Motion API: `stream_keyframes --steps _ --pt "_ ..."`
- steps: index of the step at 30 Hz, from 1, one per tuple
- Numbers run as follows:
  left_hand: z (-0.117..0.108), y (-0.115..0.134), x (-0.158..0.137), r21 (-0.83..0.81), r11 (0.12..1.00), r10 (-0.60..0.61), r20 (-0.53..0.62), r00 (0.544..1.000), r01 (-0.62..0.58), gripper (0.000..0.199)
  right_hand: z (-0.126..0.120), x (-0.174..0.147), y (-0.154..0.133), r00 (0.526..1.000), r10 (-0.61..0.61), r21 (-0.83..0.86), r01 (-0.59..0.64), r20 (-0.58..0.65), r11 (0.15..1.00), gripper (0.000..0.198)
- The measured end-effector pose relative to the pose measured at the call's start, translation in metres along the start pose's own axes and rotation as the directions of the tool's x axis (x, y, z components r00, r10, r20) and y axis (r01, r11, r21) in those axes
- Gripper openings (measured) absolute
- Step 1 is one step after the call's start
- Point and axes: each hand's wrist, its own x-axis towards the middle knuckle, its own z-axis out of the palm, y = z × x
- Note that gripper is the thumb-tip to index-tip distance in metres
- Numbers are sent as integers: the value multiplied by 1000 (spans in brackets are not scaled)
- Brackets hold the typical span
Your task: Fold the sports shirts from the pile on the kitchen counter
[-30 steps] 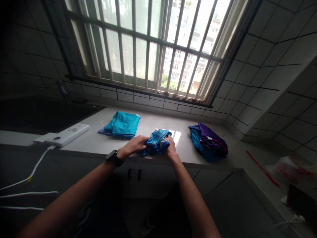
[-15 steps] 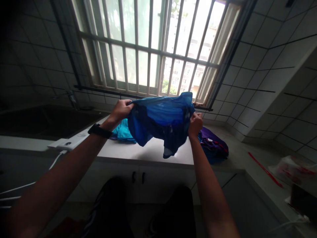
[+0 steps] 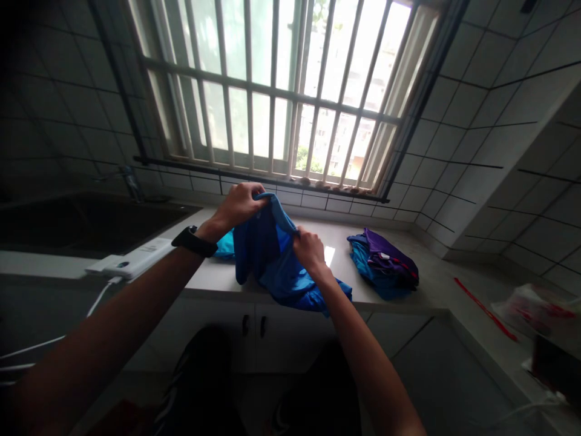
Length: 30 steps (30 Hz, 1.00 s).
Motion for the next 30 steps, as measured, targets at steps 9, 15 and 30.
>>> stream_keyframes --steps 9,15,30 --pt "-5 -36 -12 236 963 -133 -15 991 133 16 -69 16 26 960 5 235 64 -281 970 43" --pt "17 0 -11 -30 998 63 -4 998 -63 10 -2 -35 -23 962 -199 107 182 188 977 74" --pt "43 -57 -54 437 880 -281 165 945 185 36 -74 39 41 917 290 962 252 -273 109 12"
